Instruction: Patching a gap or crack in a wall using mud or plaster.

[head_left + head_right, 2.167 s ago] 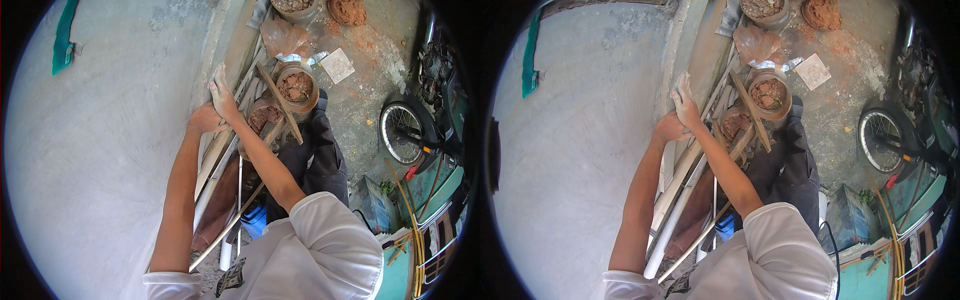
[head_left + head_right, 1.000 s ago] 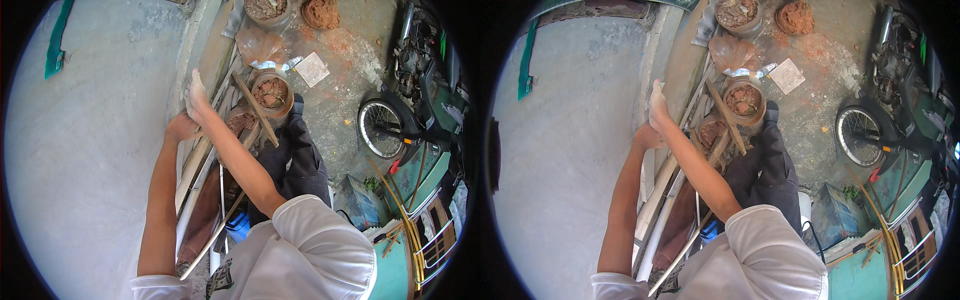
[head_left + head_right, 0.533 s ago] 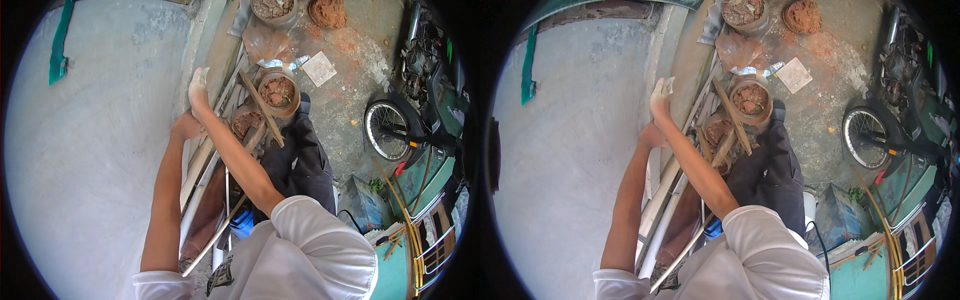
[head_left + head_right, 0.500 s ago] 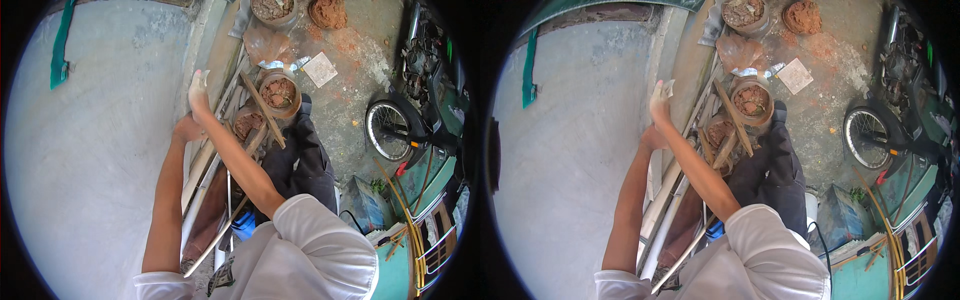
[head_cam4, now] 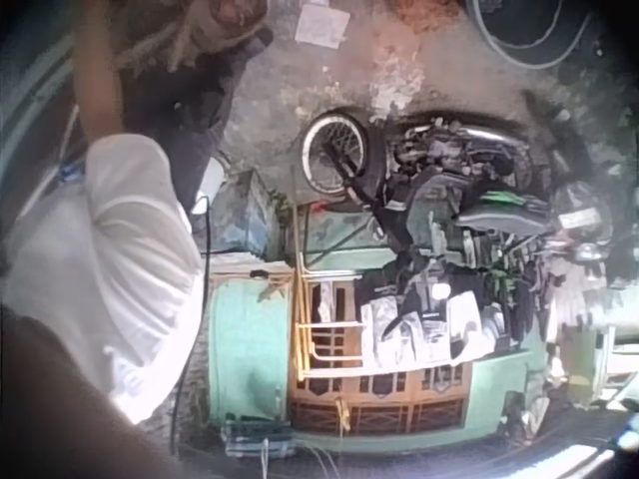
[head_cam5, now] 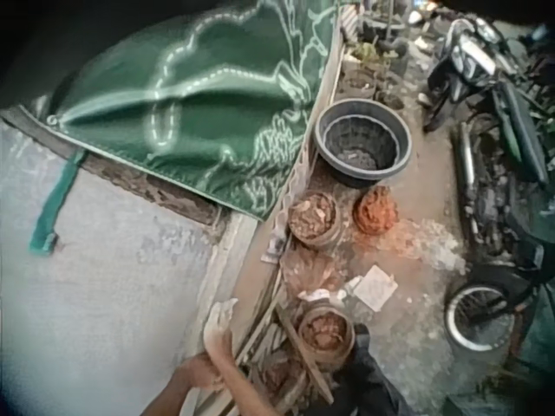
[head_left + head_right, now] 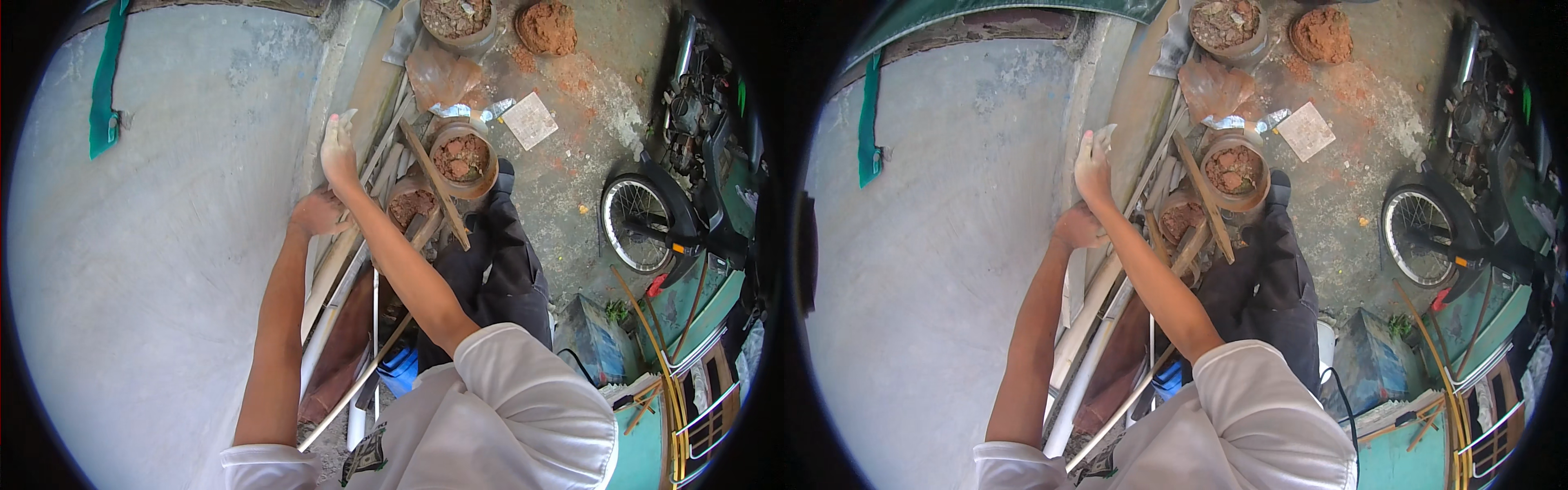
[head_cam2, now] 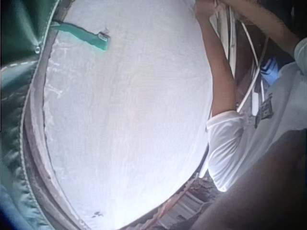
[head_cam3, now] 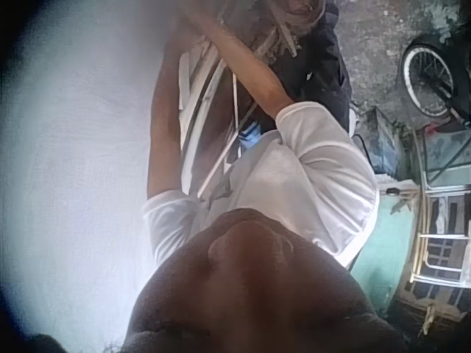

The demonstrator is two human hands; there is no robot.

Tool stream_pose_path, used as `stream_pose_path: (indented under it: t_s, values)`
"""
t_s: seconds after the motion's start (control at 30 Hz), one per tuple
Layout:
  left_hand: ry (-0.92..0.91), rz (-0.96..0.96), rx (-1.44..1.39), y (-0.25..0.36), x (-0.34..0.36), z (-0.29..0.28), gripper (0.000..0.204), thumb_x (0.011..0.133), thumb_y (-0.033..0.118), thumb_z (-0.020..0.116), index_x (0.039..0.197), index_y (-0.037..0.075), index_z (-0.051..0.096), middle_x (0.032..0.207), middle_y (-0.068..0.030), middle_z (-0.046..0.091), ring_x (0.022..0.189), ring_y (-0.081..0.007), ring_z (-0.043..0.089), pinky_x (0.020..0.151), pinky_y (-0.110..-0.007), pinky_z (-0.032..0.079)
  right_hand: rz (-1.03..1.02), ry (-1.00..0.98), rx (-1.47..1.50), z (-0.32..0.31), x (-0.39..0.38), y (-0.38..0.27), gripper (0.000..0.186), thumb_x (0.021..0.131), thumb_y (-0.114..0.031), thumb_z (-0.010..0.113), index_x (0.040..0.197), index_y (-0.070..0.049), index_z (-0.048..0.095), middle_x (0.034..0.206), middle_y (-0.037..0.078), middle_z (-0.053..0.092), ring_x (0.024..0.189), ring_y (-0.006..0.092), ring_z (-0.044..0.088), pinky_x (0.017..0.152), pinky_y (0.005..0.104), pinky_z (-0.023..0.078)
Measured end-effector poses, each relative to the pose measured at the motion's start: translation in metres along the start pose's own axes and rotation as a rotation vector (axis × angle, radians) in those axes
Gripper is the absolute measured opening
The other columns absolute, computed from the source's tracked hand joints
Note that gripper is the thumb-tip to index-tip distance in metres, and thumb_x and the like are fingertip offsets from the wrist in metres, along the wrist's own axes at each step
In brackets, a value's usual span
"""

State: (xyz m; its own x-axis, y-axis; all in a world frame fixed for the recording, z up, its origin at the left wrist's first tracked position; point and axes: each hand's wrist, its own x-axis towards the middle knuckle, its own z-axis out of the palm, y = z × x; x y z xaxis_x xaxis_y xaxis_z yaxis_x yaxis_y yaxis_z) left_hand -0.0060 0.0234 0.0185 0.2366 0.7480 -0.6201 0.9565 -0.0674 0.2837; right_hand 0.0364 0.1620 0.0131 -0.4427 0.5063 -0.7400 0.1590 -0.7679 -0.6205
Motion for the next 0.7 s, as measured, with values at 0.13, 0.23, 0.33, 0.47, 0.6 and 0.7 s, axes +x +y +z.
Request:
stream_pose_path:
  t_s: [0.13, 0.23, 0.33, 0.47, 0.6, 0.7]
  values:
    - [-0.014, 0.022, 0.011, -0.005, -0.002, 0.012, 0.053, 0.083, 0.051, 0.054, 0.108, 0.006, 0.068, 0.113, -0.0089, 0.068, 0.108, -0.0238, 0.061, 0.096, -0.036, 0.045, -0.150, 0.163, -0.097, 0.005, 0.010, 0.022, 0.068, 0.102, -0.050, 0.027, 0.141, 0.005, 0.040, 0.145, 0.029, 0.039, 0.137, 0.0406, 0.034, 0.112, 0.0384, 0.027]
    - [0.066, 0.038, 0.024, -0.004, -0.003, 0.012, 0.055, 0.079, 0.052, 0.062, 0.105, 0.004, 0.070, 0.104, -0.0109, 0.070, 0.103, -0.0261, 0.064, 0.097, -0.037, 0.046, -0.074, 0.096, -0.106, 0.000, 0.016, 0.030, 0.066, 0.103, -0.049, 0.028, 0.145, 0.001, 0.035, 0.148, 0.029, 0.034, 0.139, 0.0393, 0.032, 0.113, 0.0373, 0.026]
    - [0.005, 0.010, -0.003, -0.002, -0.002, 0.007, 0.056, 0.081, 0.053, 0.058, 0.106, 0.004, 0.070, 0.105, -0.0102, 0.071, 0.104, -0.0262, 0.064, 0.097, -0.037, 0.045, -0.068, 0.011, -0.118, -0.006, 0.017, 0.030, 0.066, 0.103, -0.048, 0.028, 0.148, 0.000, 0.027, 0.151, 0.028, 0.029, 0.140, 0.0381, 0.029, 0.114, 0.0369, 0.024]
    - [-0.004, 0.031, 0.090, 0.000, -0.002, 0.003, 0.048, 0.083, 0.048, 0.055, 0.103, 0.007, 0.069, 0.103, -0.0061, 0.070, 0.100, -0.0217, 0.062, 0.089, -0.035, 0.047, -0.240, 0.052, 0.006, -0.004, 0.015, 0.025, 0.068, 0.104, -0.043, 0.029, 0.146, 0.010, 0.021, 0.152, 0.032, 0.020, 0.142, 0.0412, 0.023, 0.116, 0.0392, 0.021]
    - [-0.049, -0.002, 0.070, 0.001, 0.001, 0.001, 0.051, 0.082, 0.052, 0.056, 0.101, 0.007, 0.070, 0.103, -0.0063, 0.070, 0.100, -0.0213, 0.062, 0.089, -0.035, 0.046, -0.235, 0.090, -0.013, -0.002, 0.024, 0.021, 0.068, 0.104, -0.043, 0.029, 0.145, 0.010, 0.023, 0.152, 0.031, 0.021, 0.142, 0.0395, 0.025, 0.116, 0.0382, 0.021]
    - [-0.171, -0.033, 0.043, 0.002, 0.003, -0.003, 0.056, 0.082, 0.055, 0.056, 0.105, 0.006, 0.070, 0.109, -0.0079, 0.070, 0.105, -0.0218, 0.062, 0.092, -0.035, 0.045, -0.162, 0.112, 0.006, -0.008, 0.025, 0.014, 0.065, 0.104, -0.043, 0.029, 0.143, 0.010, 0.029, 0.147, 0.032, 0.033, 0.139, 0.0390, 0.032, 0.114, 0.0383, 0.025]
